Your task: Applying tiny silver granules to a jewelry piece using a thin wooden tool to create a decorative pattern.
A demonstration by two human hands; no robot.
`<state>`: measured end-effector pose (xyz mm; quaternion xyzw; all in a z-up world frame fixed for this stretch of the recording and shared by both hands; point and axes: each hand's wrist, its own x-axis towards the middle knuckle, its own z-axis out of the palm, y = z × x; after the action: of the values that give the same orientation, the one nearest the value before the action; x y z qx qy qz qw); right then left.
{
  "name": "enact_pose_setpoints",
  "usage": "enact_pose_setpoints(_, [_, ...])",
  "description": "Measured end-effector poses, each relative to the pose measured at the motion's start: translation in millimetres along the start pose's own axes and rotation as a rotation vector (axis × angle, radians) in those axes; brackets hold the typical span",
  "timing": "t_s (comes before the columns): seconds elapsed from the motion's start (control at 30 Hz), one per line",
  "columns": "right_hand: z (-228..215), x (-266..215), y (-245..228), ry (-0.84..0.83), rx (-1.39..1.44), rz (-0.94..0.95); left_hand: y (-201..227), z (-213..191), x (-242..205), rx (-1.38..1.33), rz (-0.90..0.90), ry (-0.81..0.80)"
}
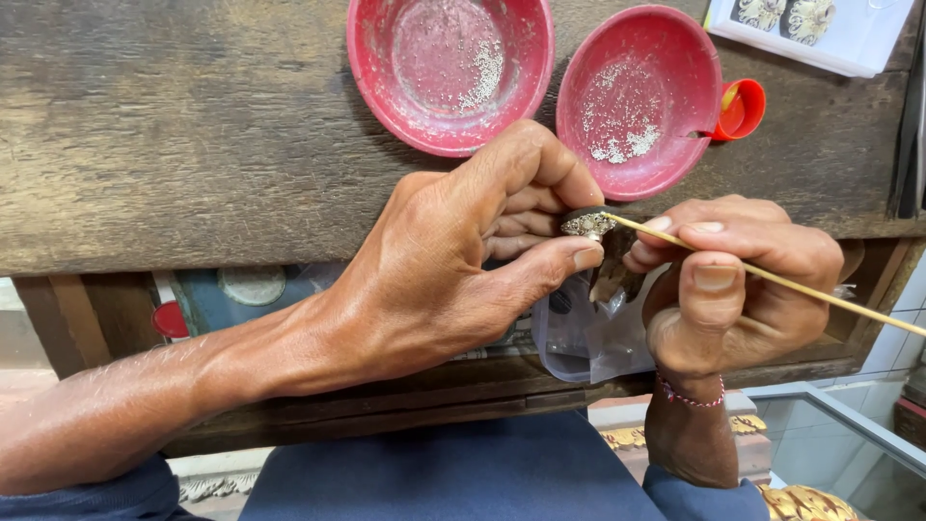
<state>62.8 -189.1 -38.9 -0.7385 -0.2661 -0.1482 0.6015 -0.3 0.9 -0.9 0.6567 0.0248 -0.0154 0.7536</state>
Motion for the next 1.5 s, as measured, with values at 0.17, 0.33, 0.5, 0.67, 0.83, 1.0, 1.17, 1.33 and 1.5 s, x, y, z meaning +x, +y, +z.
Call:
enact_pose_setpoints(0.17, [1.9,-0.2,-4.2,0.001,-0.012,0.037,0.2,-0.4,0.0,-0.003,0.012,-0.005])
enact_pose_setpoints(0.33, [0.8,-0.2,-5.8,-0.002,-0.039,0.046,-0.4,-0.3,-0.1,-0.007,0.009,-0.009])
enact_pose_setpoints(0.5, [4.7,-1.0,-10.6,0.018,-0.004,0.083,0.3,-0.9,0.1,0.02,0.017,-0.009])
enact_pose_setpoints(0.67, [0.3,-1.2,-1.0,0.01,0.012,0.05,-0.1,-1.1,0.1,0.009,0.024,-0.016])
enact_pose_setpoints(0.83, [2.2,-1.2,-4.0,0.016,0.005,0.067,1.0,-1.5,0.3,0.018,0.017,-0.015])
enact_pose_setpoints(1.0, [2.5,-1.1,-3.6,0.025,0.004,0.061,0.6,-1.6,0.4,0.018,0.019,-0.018])
enact_pose_setpoints(1.17, [-1.8,-1.8,-2.7,0.001,-0.007,0.072,0.5,-1.3,0.3,0.018,0.021,-0.018])
enact_pose_setpoints(1.33, [1.2,-1.1,-3.1,0.014,-0.017,0.056,-0.4,-1.2,0.8,0.016,0.023,-0.019])
enact_pose_setpoints(1.5, [2.3,-0.5,-4.7,0.021,-0.017,0.06,0.2,-2.1,1.1,0.022,0.019,-0.022])
